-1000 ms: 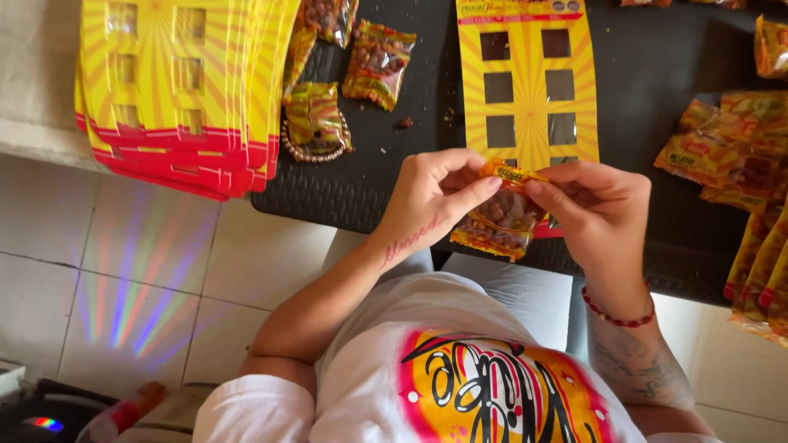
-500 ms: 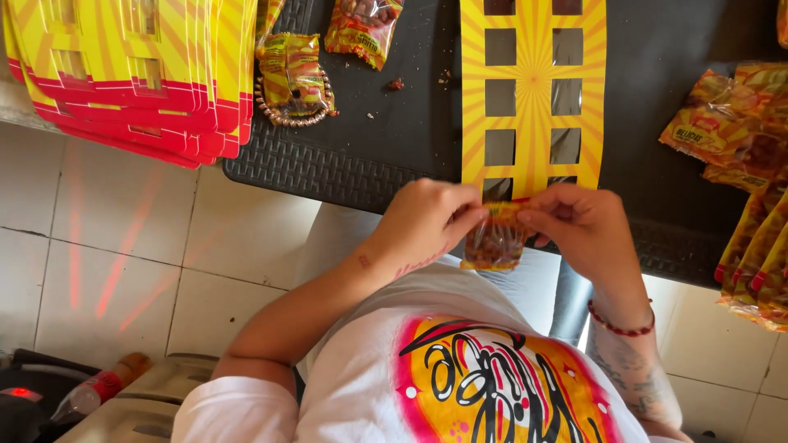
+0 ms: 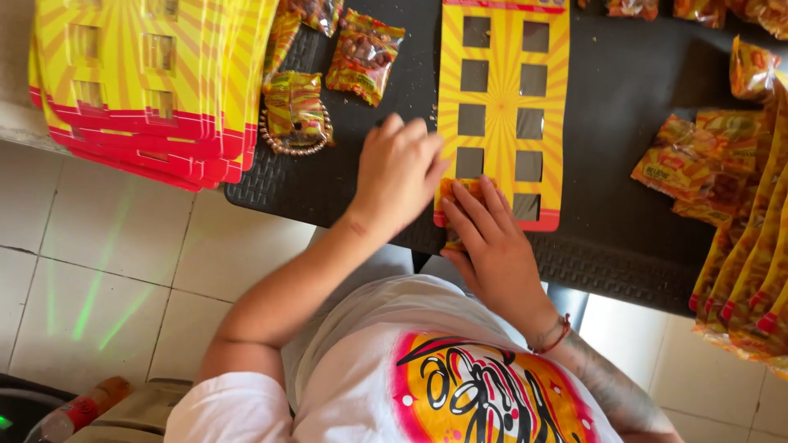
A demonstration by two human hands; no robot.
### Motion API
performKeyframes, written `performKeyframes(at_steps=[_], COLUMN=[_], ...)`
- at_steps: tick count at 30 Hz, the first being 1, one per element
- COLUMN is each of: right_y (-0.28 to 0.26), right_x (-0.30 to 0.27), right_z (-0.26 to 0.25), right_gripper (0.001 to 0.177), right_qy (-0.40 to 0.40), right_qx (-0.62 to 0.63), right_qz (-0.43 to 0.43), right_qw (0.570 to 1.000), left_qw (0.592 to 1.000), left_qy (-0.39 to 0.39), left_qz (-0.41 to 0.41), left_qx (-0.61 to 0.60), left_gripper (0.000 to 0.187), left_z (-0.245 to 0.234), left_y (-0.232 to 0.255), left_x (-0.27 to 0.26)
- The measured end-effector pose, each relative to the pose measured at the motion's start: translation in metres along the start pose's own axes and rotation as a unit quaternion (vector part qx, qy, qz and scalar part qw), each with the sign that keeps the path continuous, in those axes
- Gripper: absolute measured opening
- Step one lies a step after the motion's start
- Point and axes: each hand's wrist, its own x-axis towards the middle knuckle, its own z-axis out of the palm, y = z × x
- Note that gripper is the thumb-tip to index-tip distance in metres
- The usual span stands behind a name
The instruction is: The person places snack packets into yellow cardboard display strips, fills each slot by hand, and then stacks the completed strips on a table.
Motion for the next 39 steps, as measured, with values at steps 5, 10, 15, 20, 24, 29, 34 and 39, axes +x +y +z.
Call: performKeyframes(at_steps=[5, 10, 15, 20, 24, 29, 34, 39], right_y=[0.004, -0.001, 0.012, 0.018, 0.032, 0.058, 0.066, 0.03], right_x=[-0.004, -0.011, -0.028, -0.006, 0.023, 0.016, -0.006, -0.007], right_z=[-0.001, -0.01, -0.021, -0.045, -0.03, -0.001, 0.004, -0.01], right_gripper=[0.066, 0.057, 0.056, 0.041, 0.049, 0.015, 0.02, 0.019], right_qy=[-0.053, -0.023, 0.124, 0.287, 0.301, 0.341, 0.356, 0.306], right_qx=[-0.003, 0.076, 0.061, 0.12, 0.376, 0.523, 0.486, 0.396], right_qz=[0.006, 0.021, 0.081, 0.119, 0.13, 0.114, 0.157, 0.111], right_qw=[0.999, 0.997, 0.987, 0.943, 0.867, 0.773, 0.783, 0.859], left_qw=[0.992, 0.98, 0.988, 0.955, 0.921, 0.867, 0.873, 0.922], left_qy=[0.07, 0.162, 0.118, 0.05, -0.114, -0.168, -0.017, 0.07], left_qz=[-0.033, -0.054, -0.033, -0.011, 0.066, 0.014, -0.057, 0.026], left_qx=[0.1, 0.102, -0.095, -0.293, -0.366, -0.47, -0.483, -0.38], left_gripper=[0.015, 0.018, 0.014, 0.022, 0.022, 0.045, 0.012, 0.01], left_z=[0.005, 0.02, 0.01, -0.011, -0.045, -0.058, -0.036, -0.054], left_y=[-0.064, -0.118, -0.114, -0.07, 0.016, 0.035, 0.023, 0.034], left_x=[0.098, 0.162, 0.183, 0.174, 0.089, 0.032, 0.008, 0.0])
